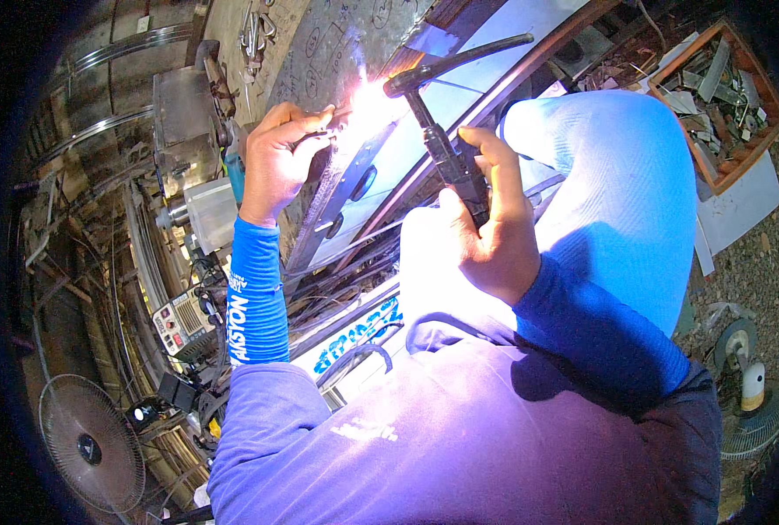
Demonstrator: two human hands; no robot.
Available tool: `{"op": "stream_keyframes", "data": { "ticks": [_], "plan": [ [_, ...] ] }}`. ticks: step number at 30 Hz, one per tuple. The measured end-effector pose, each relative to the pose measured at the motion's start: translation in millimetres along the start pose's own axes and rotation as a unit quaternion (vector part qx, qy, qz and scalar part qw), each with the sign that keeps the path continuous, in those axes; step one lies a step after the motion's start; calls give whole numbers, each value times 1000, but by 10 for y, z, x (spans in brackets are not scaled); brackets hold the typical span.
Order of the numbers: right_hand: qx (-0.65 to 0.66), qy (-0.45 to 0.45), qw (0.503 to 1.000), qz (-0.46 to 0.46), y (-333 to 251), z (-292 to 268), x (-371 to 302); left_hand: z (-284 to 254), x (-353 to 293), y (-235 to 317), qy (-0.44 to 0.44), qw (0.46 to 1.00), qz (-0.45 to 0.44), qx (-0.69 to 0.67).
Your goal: The person welds small metal pieces using a handheld welding torch, then hammers them on a workbench. They repeat the cycle of welding and hammering multiple times, handling each piece individually.
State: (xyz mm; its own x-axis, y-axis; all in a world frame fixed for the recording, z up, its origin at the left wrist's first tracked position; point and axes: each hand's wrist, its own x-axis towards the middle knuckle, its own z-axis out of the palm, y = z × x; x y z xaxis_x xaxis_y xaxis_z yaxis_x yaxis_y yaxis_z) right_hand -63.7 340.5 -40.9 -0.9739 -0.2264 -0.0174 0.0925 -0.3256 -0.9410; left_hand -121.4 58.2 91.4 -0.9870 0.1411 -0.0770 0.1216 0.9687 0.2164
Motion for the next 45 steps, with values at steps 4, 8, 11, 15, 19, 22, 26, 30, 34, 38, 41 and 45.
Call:
{"op": "stream_keyframes", "data": {
  "ticks": [4, 8, 11, 15, 19, 22, 26, 30, 34, 38, 41, 45],
  "plan": [
    [43, 10, 999, 30, -91, 16, 43, -23, 16, 16, -6, 1000, 6, 11],
    [15, 5, 1000, 6, -20, -29, 66, -19, 27, 39, -6, 1000, 0, 15],
    [3, 2, 1000, 9, -26, -32, 60, -14, 20, 28, -6, 1000, 0, 22],
    [-1, 7, 1000, -29, 19, -33, 67, -19, 29, 88, -7, 1000, -6, 8],
    [35, 15, 999, 8, -127, -69, 69, -19, 30, 74, -9, 1000, 5, -18],
    [107, 58, 989, 89, -475, -129, 99, -45, 24, 15, -28, 999, 17, 2],
    [267, 123, 942, 162, -1008, -424, 54, -83, -8, -20, -26, 998, 47, 32],
    [399, 155, 885, 181, -1103, -1398, -297, 15, -78, -39, 11, 996, 64, 59],
    [74, 301, 935, 174, -382, -2325, -800, 268, -306, 21, 97, 991, 43, 86],
    [173, 309, 861, 365, -34, -2568, -1211, 604, -370, 252, 203, 977, -5, 68],
    [-54, 291, 901, 318, 212, -2962, -1091, 767, -569, 392, 297, 954, -28, 23],
    [-729, 73, 617, 287, -479, -3216, -509, 1199, -1110, 707, 342, 901, -104, -247]
  ]
}}
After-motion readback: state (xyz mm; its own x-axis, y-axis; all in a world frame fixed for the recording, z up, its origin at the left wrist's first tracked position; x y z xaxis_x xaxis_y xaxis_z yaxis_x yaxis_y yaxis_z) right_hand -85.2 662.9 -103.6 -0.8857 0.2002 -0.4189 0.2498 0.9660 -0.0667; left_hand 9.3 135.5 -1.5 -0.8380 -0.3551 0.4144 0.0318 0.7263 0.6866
